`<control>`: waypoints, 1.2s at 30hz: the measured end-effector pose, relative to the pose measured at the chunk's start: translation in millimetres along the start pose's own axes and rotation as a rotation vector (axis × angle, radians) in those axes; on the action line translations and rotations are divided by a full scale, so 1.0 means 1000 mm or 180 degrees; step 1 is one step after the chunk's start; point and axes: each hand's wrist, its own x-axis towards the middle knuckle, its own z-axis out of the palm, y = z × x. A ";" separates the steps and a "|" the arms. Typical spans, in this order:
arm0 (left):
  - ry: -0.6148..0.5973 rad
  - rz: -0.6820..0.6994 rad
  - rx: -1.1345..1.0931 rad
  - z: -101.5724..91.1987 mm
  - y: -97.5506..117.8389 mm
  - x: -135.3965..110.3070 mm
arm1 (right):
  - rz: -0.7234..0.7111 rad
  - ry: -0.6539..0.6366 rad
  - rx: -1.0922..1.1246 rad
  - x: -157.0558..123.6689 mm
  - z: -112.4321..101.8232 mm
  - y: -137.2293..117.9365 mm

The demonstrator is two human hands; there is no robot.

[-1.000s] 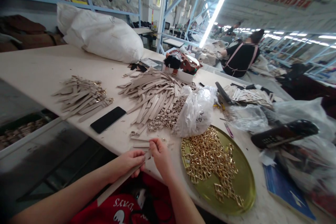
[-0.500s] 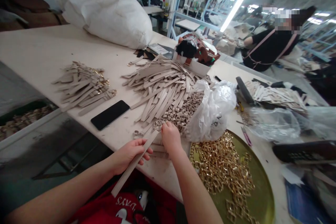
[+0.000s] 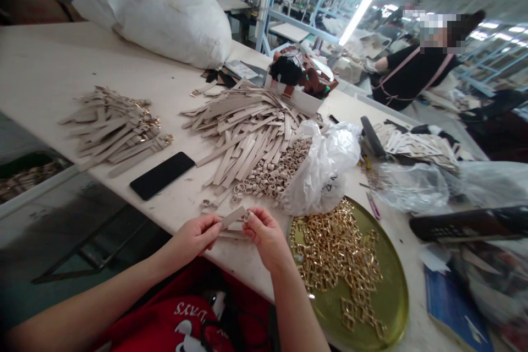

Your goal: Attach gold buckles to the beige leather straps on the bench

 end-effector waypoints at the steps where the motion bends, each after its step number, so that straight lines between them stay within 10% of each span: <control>1: 0.0008 0.0023 0.0018 0.000 0.002 -0.003 | -0.0033 -0.0016 -0.0030 -0.003 0.000 0.000; 17: -0.0519 0.0391 0.1382 0.002 0.028 -0.038 | -0.0732 -0.0259 -0.1287 -0.060 -0.003 0.014; 36: -0.0214 0.0257 0.0835 0.036 0.023 -0.036 | -0.0704 -0.0003 -0.0299 -0.070 0.004 0.031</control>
